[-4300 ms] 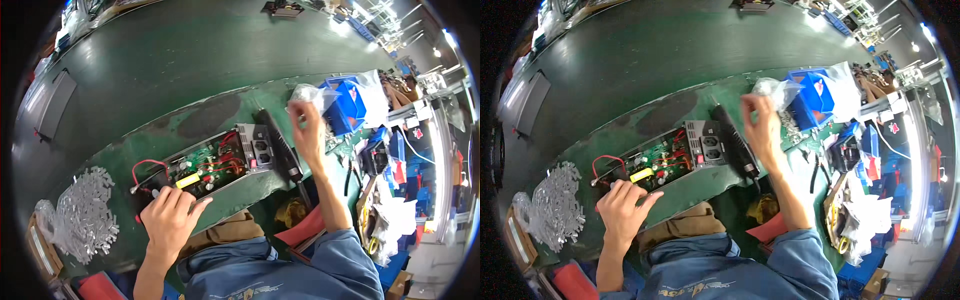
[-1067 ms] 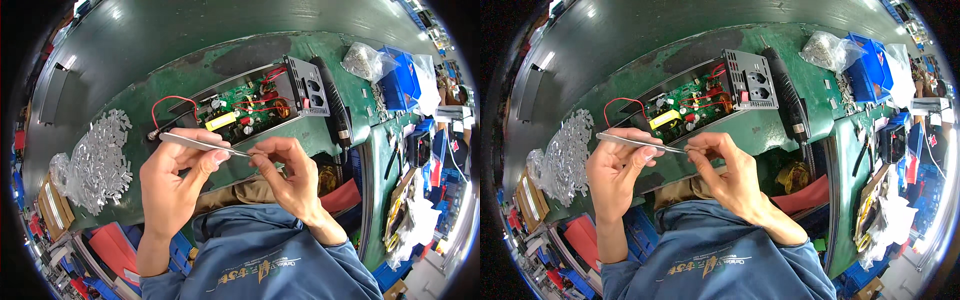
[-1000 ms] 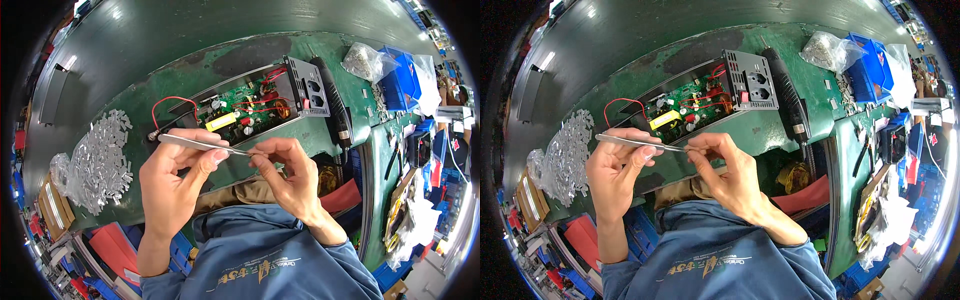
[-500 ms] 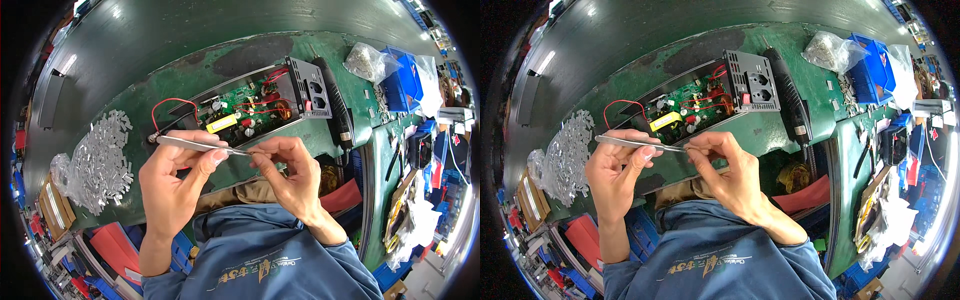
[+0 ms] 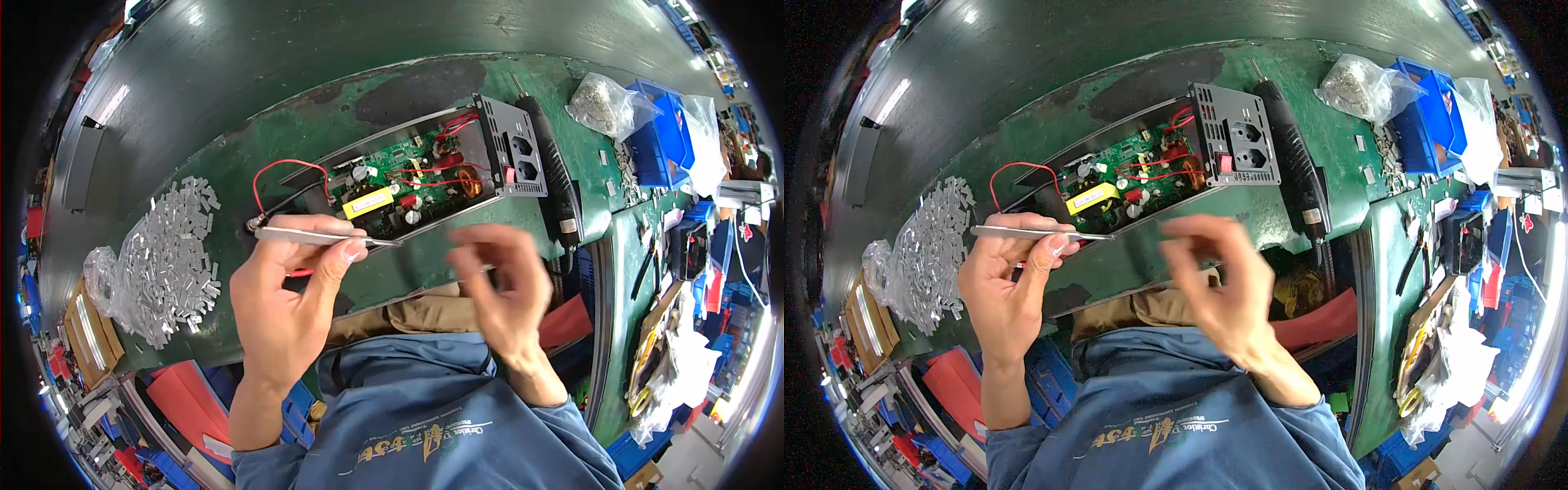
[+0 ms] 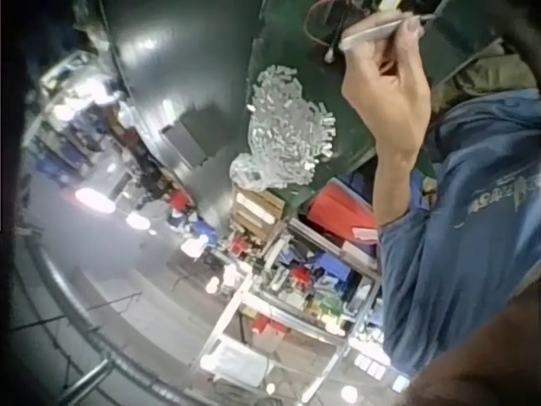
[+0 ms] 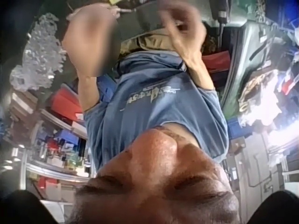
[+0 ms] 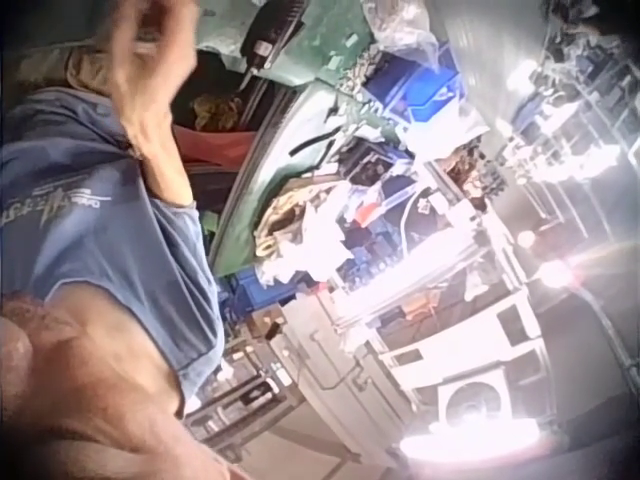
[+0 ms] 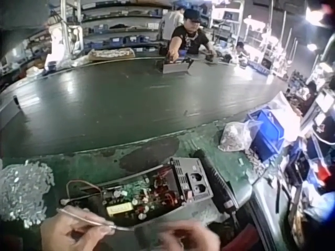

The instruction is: Assembling electronic components into metal housings on a factory production line.

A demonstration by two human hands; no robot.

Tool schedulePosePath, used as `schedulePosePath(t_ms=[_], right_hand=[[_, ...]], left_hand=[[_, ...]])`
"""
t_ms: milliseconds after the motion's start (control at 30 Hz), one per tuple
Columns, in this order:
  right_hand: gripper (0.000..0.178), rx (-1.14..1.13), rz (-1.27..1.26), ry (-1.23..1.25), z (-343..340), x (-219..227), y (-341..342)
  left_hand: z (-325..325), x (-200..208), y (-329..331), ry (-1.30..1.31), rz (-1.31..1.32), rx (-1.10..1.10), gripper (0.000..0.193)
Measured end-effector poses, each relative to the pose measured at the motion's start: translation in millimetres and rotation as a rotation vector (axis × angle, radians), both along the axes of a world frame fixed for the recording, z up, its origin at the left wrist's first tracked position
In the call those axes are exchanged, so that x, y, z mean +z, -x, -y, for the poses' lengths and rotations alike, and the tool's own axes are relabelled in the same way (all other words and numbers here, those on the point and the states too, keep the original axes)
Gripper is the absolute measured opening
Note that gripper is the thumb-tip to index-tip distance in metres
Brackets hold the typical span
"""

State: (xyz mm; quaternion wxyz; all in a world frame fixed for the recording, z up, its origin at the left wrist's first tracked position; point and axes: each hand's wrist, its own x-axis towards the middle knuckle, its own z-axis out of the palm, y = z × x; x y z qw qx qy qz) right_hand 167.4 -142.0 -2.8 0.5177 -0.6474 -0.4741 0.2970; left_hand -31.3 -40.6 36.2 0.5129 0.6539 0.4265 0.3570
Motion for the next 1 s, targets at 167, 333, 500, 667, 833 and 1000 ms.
schedulePosePath(t_ms=[167,333,500,667,833,1000], right_hand=[[0.032,-0.559,0.903,-0.069,20,-22,-72],[0.057,-0.458,0.799,0.244,25,-28,-96],[0.061,-0.338,0.380,0.441,87,-22,-66],[0.055,-0.144,-0.586,0.560,139,-29,-18],[0.053,0.141,-0.347,0.730,136,-30,21],[0.050,0.259,-0.254,0.567,125,-36,18]], left_hand=[[-3,-6,0,-0.441,-0.253,-0.044,0.017],[-5,-17,2,-0.534,-0.384,-0.089,0.017],[-7,-14,-3,-0.563,-0.428,-0.120,0.020],[-8,-16,-8,-0.584,-0.388,-0.136,0.021],[-8,-19,-13,-0.608,-0.443,-0.140,0.013],[-4,-26,-12,-0.534,-0.432,-0.101,0.012]])
